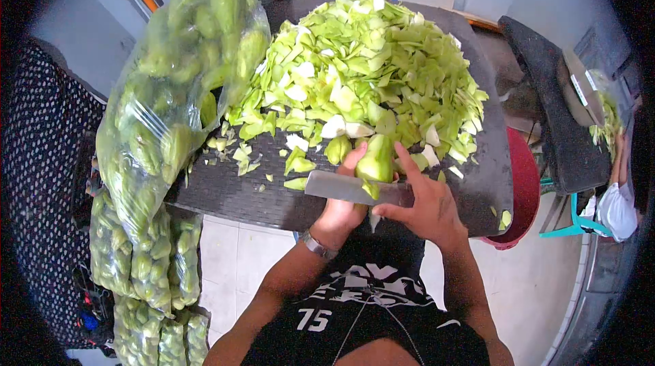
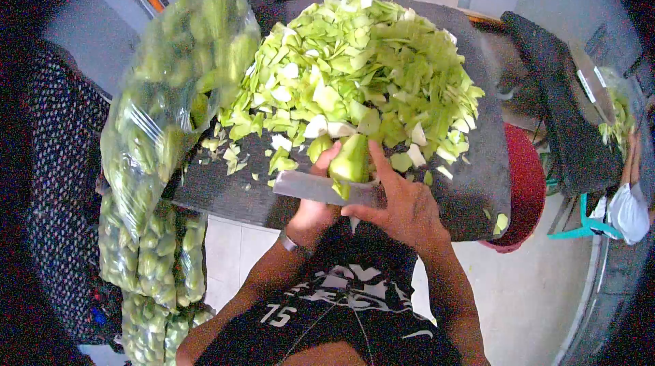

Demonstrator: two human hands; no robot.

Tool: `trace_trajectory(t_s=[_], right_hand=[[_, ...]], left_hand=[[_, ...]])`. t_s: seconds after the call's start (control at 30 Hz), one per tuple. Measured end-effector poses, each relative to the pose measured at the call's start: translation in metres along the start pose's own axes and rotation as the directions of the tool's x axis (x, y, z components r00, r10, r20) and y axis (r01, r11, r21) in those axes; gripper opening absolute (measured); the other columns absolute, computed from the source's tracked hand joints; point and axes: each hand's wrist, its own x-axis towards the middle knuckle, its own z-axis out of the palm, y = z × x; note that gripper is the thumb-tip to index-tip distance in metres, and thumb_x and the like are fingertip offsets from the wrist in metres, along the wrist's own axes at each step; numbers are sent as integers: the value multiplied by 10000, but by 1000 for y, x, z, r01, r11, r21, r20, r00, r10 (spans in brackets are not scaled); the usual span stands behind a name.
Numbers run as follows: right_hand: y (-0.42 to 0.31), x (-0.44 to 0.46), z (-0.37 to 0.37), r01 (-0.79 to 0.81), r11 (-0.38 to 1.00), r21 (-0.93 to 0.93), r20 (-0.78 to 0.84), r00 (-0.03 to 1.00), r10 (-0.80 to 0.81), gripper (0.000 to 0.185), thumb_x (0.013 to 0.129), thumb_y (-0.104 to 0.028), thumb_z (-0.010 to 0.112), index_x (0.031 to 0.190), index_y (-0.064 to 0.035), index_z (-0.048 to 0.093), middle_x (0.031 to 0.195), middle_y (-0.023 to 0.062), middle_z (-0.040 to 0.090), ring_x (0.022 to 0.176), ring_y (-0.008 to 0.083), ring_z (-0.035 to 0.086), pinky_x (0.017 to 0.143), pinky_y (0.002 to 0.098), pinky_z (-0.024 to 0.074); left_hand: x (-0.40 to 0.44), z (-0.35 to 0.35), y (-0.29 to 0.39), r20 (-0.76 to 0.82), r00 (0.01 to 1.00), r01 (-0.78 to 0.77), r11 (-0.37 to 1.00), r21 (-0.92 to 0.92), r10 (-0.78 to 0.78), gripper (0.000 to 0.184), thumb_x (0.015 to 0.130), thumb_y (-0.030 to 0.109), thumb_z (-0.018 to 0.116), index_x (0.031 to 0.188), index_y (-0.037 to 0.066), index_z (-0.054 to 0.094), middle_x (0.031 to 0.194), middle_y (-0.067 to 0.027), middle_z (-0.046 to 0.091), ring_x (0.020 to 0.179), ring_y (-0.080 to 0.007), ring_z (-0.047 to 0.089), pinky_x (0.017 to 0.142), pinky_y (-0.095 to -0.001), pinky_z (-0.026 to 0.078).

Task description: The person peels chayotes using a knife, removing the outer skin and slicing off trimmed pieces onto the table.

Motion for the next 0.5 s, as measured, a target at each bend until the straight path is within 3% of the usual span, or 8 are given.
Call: trace_trajectory(t_s=[0.13,0.17,0.27,0.37,0.5], right_hand=[[4,0,2,57,998,-27,-31,998,-58,1209,744,-683,791,1617,-69,222,1228,274,680,1029,446,710,898,496,575],[3,0,6,78,996,42,-82,994,-74,1155,740,-624,832,1620,-128,272,1021,283,701,954,444,722,823,483,560],[4,1,7,88,996,20,-70,994,-86,1164,749,-634,820,1621,-108,255,1023,289,699,950,452,719,824,492,558],[8,2,11,152,988,-20,-102,983,-154,1167,755,-634,813,1616,-78,253,1026,289,700,945,456,720,827,497,557],[8,3,10,167,985,-50,-85,982,-171,1185,762,-709,761,1603,-48,250,1075,296,710,930,445,729,797,496,594]], left_hand=[[1,-1,-2,-28,1000,-9,1000,-27,8,438,1041,462,528,1251,88,619,1066,-88,705,924,-230,697,854,-396,575],[6,-6,-5,-13,1000,-9,998,-57,8,429,1047,449,519,1263,89,611,1101,-86,700,953,-224,696,870,-396,574],[5,-6,-3,-28,1000,-2,1000,-25,1,433,1048,456,513,1263,94,610,1109,-81,695,962,-218,693,868,-393,572],[9,-14,-7,-7,1000,8,1000,-17,-8,499,1040,514,481,1280,102,627,1149,-85,704,1039,-247,687,958,-417,543],[7,-9,-4,-6,1000,27,996,-89,-28,471,1039,487,496,1272,101,632,1138,-93,708,1023,-248,690,955,-419,543]])
